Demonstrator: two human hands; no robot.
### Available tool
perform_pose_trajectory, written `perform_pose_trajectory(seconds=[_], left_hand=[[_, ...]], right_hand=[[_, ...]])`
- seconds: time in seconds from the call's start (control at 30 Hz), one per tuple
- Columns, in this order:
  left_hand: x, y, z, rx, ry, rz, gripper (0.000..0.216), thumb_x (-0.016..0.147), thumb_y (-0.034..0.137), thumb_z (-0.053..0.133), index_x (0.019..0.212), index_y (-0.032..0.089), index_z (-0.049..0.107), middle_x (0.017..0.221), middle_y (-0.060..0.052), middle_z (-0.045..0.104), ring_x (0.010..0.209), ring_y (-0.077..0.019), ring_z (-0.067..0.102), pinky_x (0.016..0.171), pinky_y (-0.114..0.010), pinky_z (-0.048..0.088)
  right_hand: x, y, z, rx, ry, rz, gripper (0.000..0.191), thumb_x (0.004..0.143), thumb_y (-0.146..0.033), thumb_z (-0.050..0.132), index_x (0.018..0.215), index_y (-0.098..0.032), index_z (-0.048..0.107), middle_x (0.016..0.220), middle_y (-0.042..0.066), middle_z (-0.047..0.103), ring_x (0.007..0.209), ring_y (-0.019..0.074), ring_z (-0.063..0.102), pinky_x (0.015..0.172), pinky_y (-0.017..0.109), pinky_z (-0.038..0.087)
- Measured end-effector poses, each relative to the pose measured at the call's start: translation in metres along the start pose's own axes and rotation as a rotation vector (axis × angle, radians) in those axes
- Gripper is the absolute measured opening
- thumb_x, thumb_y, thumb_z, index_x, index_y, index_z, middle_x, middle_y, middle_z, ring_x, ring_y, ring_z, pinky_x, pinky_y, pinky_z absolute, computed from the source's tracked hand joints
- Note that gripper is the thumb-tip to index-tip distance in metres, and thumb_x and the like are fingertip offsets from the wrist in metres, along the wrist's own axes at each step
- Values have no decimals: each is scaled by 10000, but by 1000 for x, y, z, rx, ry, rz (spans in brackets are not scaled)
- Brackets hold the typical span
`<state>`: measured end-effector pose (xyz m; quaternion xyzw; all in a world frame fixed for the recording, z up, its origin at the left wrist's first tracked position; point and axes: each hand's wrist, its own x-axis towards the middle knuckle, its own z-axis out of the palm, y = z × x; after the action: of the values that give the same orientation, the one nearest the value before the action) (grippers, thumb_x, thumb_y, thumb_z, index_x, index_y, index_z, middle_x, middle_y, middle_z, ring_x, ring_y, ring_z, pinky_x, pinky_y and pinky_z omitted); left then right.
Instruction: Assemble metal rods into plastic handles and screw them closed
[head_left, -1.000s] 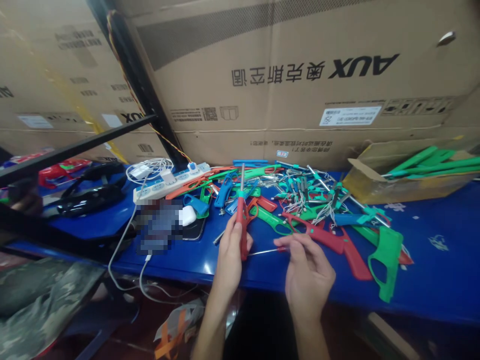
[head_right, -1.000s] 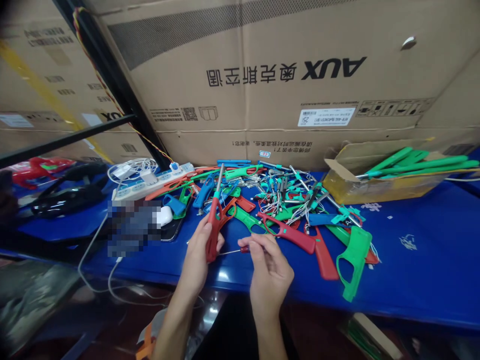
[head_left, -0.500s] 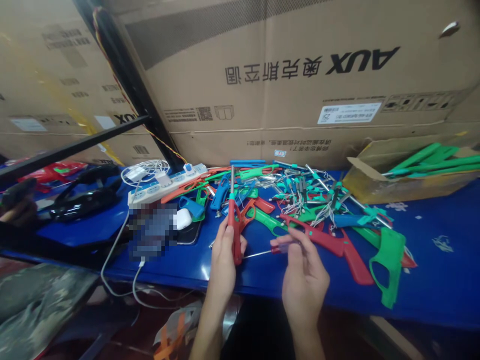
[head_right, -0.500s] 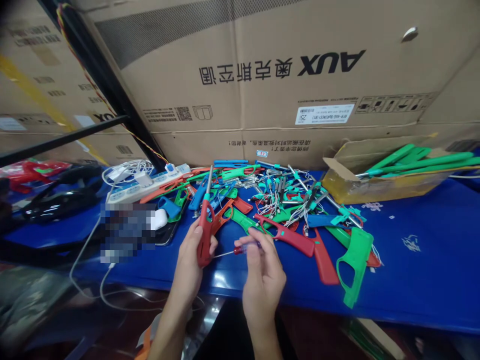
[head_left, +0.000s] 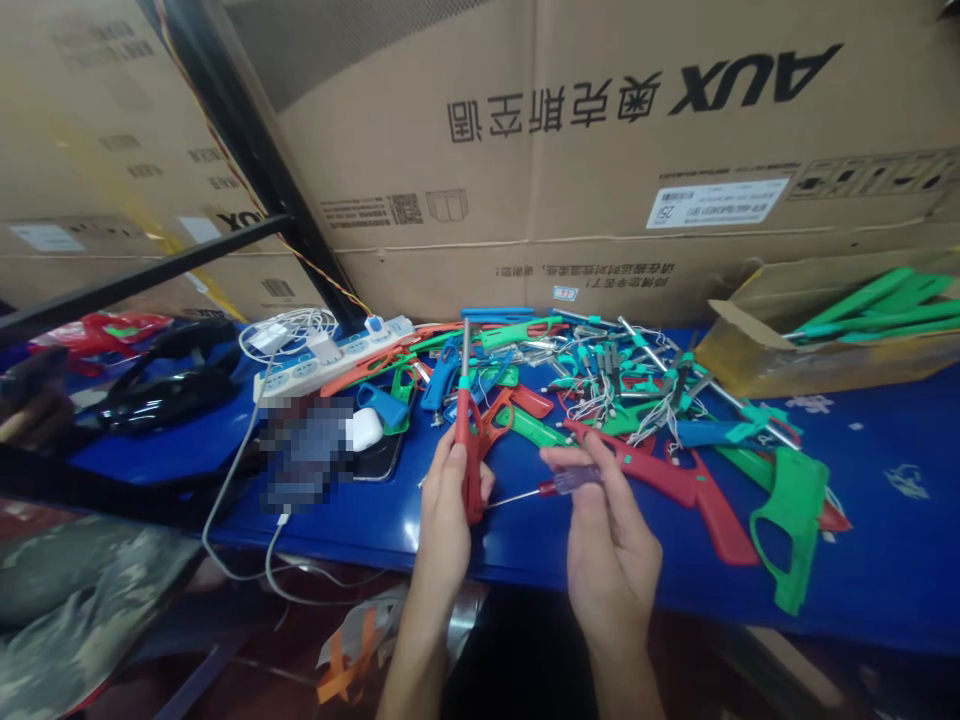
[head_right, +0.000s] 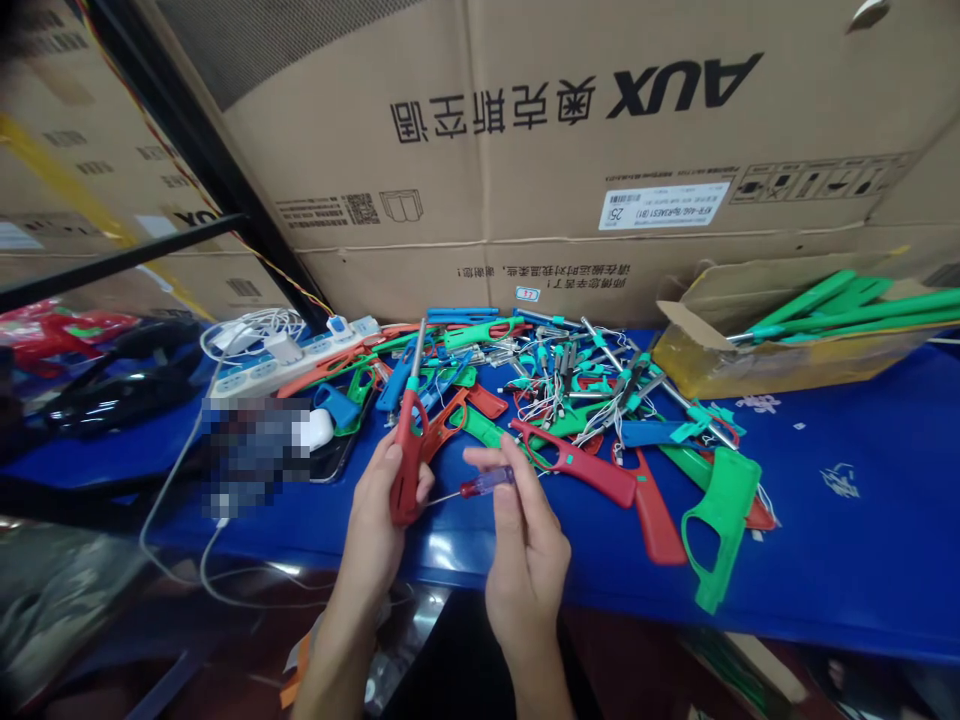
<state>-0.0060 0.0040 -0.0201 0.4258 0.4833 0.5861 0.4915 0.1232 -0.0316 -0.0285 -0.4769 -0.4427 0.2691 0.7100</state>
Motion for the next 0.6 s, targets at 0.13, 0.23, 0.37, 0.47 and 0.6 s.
perform_pose_trajectory(seconds=[0.13, 0.23, 0.37, 0.47, 0.6], left_hand=[[0, 1, 1, -16, 15, -5, 495, 1025, 513, 469, 1367, 164, 546, 572, 47, 499, 503, -108, 392, 493, -213, 308], [0, 1, 2, -7, 41, -5, 502, 1026, 505, 465, 1379, 156, 545, 568, 45, 499, 509, -111, 398, 507, -216, 314], [-1, 1, 1, 2, 31, -12, 512, 1027, 532, 453, 1385, 179, 553, 578, 46, 493, 504, -111, 386, 506, -222, 298], [-1, 1, 1, 20, -3, -21, 516, 1024, 539, 464, 1397, 194, 554, 592, 47, 486, 511, -113, 383, 503, -223, 285], [-2, 3, 4, 12, 31, -4, 506, 1023, 514, 460, 1379, 167, 554, 561, 55, 472, 494, -115, 368, 500, -223, 287]], right_hand=[[1, 2, 1, 131, 66, -87, 167, 894, -189, 748, 1016, -294, 792, 886, -11, 712, 821, 140, 692, 692, 254, 564], [-1, -1, 2, 96, 23, -88, 225, 986, -235, 629, 1148, -305, 768, 1023, 20, 734, 951, 165, 698, 786, 298, 578], [-2, -4, 3, 55, -29, -37, 353, 1043, -284, 513, 1367, -295, 653, 1153, 62, 746, 1003, 206, 725, 872, 397, 596], [-1, -3, 2, 51, 12, -52, 225, 959, -280, 668, 1166, -258, 751, 961, 39, 749, 841, 186, 729, 739, 332, 605], [0, -4, 2, 36, 11, -84, 211, 973, -286, 641, 1151, -260, 752, 962, 40, 734, 863, 190, 719, 752, 344, 606]])
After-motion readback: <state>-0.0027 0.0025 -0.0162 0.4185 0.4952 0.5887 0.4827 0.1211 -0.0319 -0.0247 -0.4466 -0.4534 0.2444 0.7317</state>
